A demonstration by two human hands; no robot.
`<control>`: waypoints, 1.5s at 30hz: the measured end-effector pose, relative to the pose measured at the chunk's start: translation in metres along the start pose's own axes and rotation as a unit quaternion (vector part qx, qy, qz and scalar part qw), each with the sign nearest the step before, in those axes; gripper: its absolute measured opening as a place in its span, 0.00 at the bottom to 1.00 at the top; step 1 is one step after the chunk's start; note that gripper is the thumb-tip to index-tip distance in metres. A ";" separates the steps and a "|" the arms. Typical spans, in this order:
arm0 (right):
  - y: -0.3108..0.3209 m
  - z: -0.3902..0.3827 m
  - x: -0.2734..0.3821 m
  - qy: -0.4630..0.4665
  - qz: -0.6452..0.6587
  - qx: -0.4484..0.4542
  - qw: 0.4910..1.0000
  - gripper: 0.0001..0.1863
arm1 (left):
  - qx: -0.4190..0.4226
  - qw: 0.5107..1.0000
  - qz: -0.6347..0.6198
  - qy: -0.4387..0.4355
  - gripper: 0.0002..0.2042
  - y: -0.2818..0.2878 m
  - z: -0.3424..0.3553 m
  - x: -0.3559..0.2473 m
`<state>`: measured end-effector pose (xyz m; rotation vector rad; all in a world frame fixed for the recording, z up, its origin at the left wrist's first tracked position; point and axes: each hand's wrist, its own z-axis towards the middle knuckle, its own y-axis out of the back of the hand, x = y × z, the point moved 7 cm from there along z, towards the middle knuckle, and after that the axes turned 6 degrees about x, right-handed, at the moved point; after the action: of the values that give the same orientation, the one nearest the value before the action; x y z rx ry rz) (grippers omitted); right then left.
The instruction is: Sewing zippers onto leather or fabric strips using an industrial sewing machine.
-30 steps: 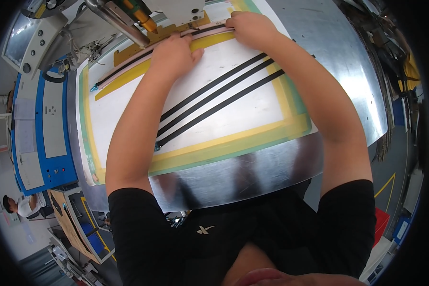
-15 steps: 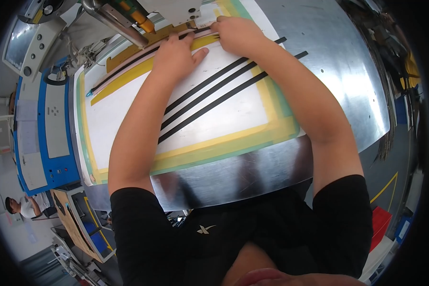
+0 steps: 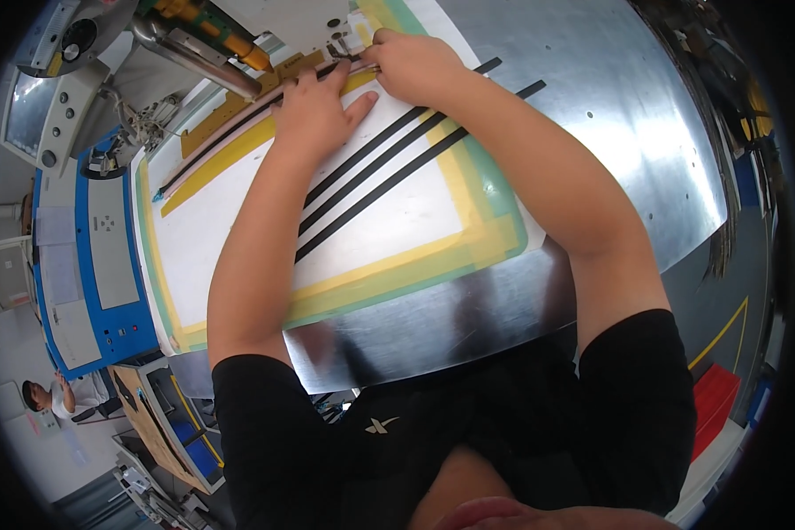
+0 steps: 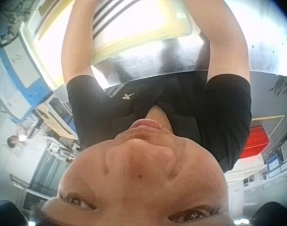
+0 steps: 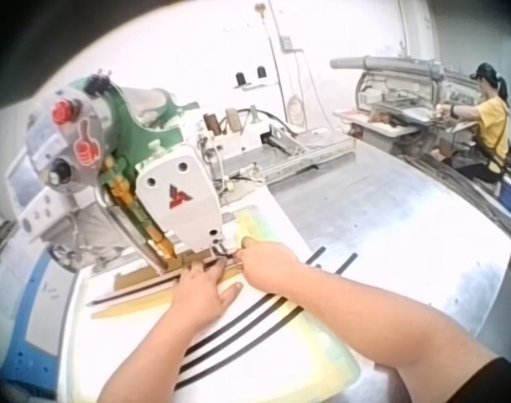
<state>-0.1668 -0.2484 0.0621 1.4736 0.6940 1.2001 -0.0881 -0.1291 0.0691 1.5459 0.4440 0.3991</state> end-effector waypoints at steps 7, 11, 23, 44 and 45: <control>-0.009 -0.001 -0.012 0.021 0.004 -0.030 0.999 0.18 | 0.022 0.999 0.002 0.034 0.35 -0.001 0.004 0.000; -0.011 -0.005 0.000 0.034 -0.025 -0.022 0.999 0.21 | 0.036 0.999 0.002 0.027 0.35 -0.005 0.004 -0.001; -0.013 0.000 -0.001 0.011 -0.072 -0.013 0.997 0.23 | 0.002 0.998 -0.007 0.057 0.41 -0.002 -0.045 0.088; 0.008 0.019 0.008 -0.093 0.027 -0.037 0.995 0.20 | -0.122 0.985 0.018 0.116 0.33 -0.008 -0.126 0.259; 0.005 0.025 0.011 -0.073 0.025 -0.016 0.997 0.20 | -0.130 0.985 0.019 0.109 0.33 -0.008 -0.126 0.259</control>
<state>-0.1405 -0.2491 0.0723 1.5426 0.5399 1.1239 0.0698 0.1112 0.0579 1.2627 0.5106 0.6362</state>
